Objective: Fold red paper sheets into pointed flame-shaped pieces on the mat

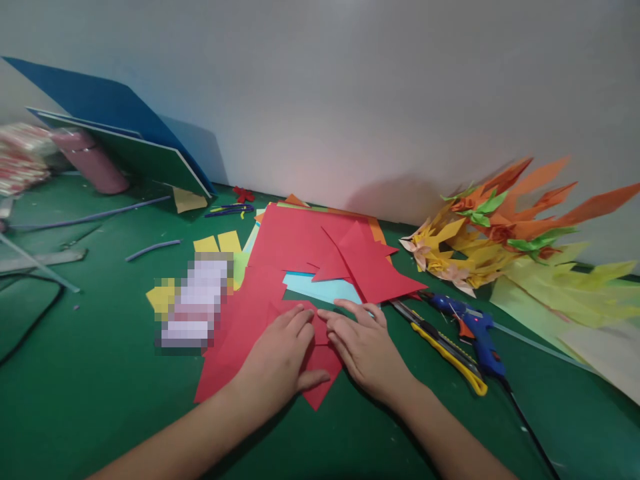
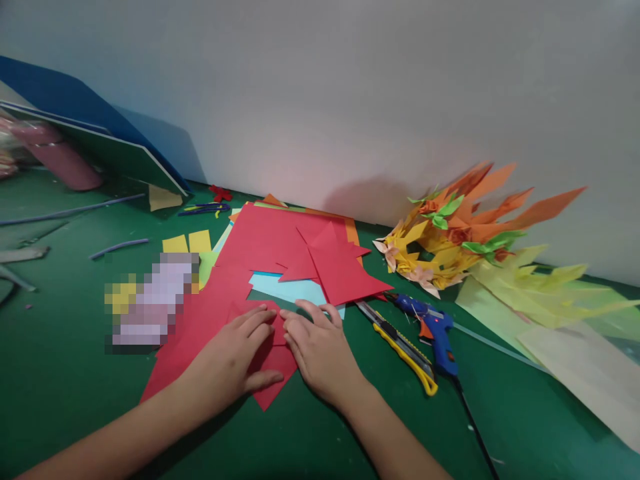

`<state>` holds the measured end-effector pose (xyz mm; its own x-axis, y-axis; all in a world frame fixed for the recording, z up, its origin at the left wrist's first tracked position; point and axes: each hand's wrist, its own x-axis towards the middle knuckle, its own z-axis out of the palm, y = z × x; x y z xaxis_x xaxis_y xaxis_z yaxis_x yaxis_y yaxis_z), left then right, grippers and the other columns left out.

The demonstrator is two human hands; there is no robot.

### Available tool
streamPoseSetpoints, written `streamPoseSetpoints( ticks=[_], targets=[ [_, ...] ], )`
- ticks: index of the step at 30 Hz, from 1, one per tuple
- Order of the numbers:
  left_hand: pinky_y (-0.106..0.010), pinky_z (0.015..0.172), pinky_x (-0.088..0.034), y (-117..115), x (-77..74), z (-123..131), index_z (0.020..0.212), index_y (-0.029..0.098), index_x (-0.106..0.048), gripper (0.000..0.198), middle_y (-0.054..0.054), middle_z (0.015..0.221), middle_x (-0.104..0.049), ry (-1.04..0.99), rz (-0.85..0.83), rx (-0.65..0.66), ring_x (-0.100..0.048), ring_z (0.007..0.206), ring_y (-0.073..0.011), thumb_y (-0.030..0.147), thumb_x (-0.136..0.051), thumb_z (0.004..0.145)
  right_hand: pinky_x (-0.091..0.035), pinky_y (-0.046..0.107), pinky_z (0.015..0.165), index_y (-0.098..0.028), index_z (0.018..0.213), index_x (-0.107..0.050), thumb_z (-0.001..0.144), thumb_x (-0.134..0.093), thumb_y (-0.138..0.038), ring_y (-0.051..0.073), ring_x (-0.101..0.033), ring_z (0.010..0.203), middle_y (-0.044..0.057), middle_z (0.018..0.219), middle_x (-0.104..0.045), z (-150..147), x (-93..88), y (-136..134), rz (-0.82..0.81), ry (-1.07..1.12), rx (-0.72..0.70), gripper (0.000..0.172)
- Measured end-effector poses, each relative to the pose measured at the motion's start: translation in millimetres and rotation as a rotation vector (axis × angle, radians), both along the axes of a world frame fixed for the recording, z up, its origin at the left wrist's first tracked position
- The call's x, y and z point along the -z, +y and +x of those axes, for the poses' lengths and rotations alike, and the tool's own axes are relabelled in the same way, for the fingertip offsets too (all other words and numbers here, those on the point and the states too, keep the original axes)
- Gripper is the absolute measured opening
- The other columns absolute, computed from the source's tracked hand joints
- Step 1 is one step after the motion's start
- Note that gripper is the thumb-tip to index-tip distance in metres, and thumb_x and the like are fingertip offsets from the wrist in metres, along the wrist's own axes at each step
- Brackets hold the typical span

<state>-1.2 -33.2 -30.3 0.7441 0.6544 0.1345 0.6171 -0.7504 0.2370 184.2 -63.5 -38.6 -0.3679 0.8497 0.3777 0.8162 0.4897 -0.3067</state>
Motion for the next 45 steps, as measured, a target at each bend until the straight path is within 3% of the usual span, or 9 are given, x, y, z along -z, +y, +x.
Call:
streamPoseSetpoints(
  ticks=[8,15,24,36,42,45],
  targets=[
    [-0.048,0.095,-0.048,-1,-0.6,-1,0.099,0.012,-0.06,0.045,-0.021,0.127,-0.059,0.029,0.003,-0.022,-0.053,0.121,-0.0358,0.043,-0.076,0.072,-0.029,0.039,0.087,-0.02,0.094,-0.061,0.094,-0.038,-0.012,0.022,-0.057,0.1,0.004,0.09,-0.073,18,-8.4,-1,0.034,0.034,-0.07,0.025],
    [-0.05,0.096,-0.048,0,-1.7,0,0.099,0.012,-0.06,0.044,-0.023,0.128,-0.058,0.034,-0.034,-0.025,-0.051,0.123,-0.0371,0.043,-0.076,0.072,-0.036,0.036,0.077,-0.02,0.083,-0.057,0.09,-0.039,-0.01,0.021,-0.055,0.081,0.003,0.069,-0.064,26,-13.1,-1,0.019,0.084,-0.111,0.023],
    [-0.05,0.096,-0.048,-1,-3.4,1,0.096,0.012,-0.06,0.044,-0.022,0.125,-0.059,0.034,-0.025,-0.022,-0.051,0.123,-0.0375,0.043,-0.077,0.071,-0.041,0.033,0.071,-0.021,0.081,-0.052,0.092,-0.034,-0.009,0.019,-0.053,0.074,0.003,0.073,-0.058,25,-12.4,2,-0.139,0.15,-0.106,0.024],
    [-0.049,0.099,-0.045,0,0.5,-1,0.098,0.015,-0.059,0.039,-0.019,0.128,-0.058,-0.002,-0.04,-0.026,-0.05,0.124,-0.0346,0.045,-0.071,0.077,-0.043,0.033,0.069,-0.021,0.089,-0.052,0.089,-0.036,-0.008,0.02,-0.052,0.076,0.005,0.08,-0.057,31,-8.9,-1,-0.175,0.133,-0.149,0.021],
    [-0.047,0.096,-0.048,0,-1.1,-1,0.097,0.016,-0.059,0.041,-0.018,0.126,-0.059,0.016,-0.005,-0.037,-0.052,0.122,-0.0343,0.047,-0.072,0.075,-0.044,0.033,0.067,-0.022,0.093,-0.049,0.091,-0.035,-0.009,0.019,-0.054,0.071,0.003,0.076,-0.058,27,-4.1,0,-0.03,0.237,-0.071,0.02],
    [-0.048,0.095,-0.048,0,-2.4,-1,0.095,0.016,-0.059,0.041,-0.016,0.123,-0.061,-0.007,0.004,-0.034,-0.055,0.117,-0.034,0.046,-0.074,0.072,-0.047,0.034,0.077,-0.022,0.106,-0.05,0.093,-0.038,-0.009,0.02,-0.058,0.087,0.006,0.094,-0.064,19,-4.4,0,-0.004,0.297,-0.143,0.022]
  ],
)
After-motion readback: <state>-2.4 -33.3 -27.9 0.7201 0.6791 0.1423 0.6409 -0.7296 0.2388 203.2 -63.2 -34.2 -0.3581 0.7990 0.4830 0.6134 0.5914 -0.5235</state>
